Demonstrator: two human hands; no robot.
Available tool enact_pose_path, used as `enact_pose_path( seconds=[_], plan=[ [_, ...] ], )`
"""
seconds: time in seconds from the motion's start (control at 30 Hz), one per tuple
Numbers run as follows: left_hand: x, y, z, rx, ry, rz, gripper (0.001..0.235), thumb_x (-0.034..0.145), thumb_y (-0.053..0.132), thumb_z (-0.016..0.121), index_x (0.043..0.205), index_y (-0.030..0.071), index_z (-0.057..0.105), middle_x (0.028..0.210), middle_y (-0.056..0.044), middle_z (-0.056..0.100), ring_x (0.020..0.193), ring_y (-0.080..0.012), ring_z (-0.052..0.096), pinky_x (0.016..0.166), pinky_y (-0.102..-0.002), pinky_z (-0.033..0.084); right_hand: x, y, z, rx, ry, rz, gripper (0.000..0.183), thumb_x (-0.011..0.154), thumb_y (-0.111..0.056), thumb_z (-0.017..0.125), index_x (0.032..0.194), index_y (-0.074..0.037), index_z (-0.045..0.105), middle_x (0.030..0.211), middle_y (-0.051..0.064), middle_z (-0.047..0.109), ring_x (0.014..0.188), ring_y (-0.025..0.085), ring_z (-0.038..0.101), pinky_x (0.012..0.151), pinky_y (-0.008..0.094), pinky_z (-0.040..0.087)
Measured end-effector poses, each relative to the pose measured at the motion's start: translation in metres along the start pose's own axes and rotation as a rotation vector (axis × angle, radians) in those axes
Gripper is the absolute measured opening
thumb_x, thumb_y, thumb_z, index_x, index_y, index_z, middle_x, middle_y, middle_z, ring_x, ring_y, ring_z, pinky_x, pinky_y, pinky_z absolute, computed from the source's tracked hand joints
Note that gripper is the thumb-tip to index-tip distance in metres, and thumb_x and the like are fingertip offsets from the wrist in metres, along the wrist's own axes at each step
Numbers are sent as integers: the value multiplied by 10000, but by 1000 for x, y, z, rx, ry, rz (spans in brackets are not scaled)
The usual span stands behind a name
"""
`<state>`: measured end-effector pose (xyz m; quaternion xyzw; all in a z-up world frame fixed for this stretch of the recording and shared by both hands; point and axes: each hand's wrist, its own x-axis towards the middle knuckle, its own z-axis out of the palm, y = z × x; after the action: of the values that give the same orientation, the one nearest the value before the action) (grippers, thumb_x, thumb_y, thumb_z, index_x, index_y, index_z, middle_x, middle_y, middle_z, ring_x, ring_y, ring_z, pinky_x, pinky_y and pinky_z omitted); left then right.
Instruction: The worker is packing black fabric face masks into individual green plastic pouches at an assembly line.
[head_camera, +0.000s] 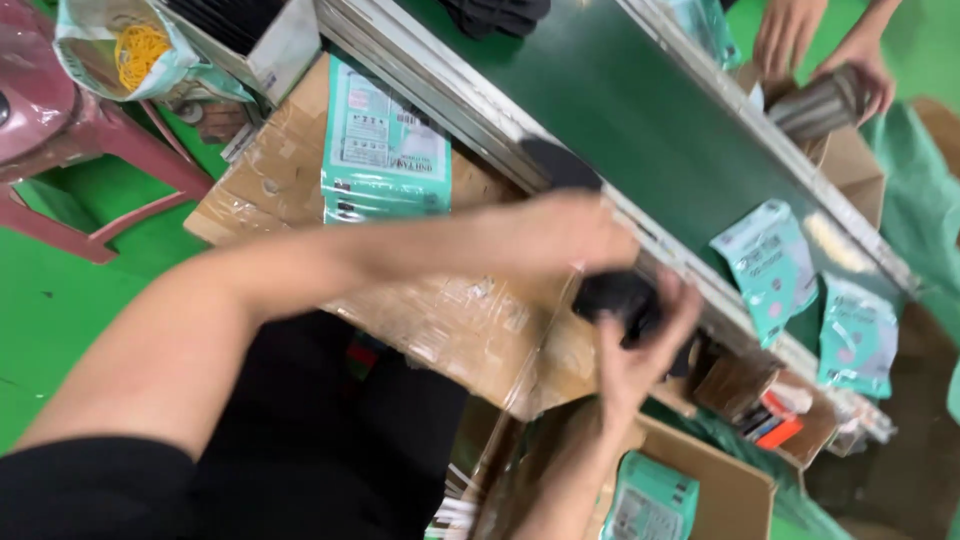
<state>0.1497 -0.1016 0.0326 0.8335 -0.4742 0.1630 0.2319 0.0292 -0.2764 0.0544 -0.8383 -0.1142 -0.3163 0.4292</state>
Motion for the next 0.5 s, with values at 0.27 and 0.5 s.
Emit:
enact_pose_path(
  seconds=[0.27, 0.5],
  plan=[
    [-137, 64, -14, -513, 242, -147, 1003, 679, 191, 854, 1490, 33, 285, 1512, -272, 367, 1405, -446, 361, 1144, -542, 325, -83, 23, 23, 339, -195, 428, 615, 840, 7, 825, 1414, 11, 605, 1350, 187, 672, 1238, 259, 657, 1128, 392, 520],
    [-173, 53, 47, -571, 61, -523, 1256, 682, 382, 922, 1609, 47, 143, 1627, -235, 287, 1498, -446, 267, 1226, -583, 199, -112, 13, 64, 389, -328, 553, 1006, 784, -85, 798, 1643, -22, 276, 1443, 105, 609, 1145, 206, 655, 1058, 365, 513]
  ],
)
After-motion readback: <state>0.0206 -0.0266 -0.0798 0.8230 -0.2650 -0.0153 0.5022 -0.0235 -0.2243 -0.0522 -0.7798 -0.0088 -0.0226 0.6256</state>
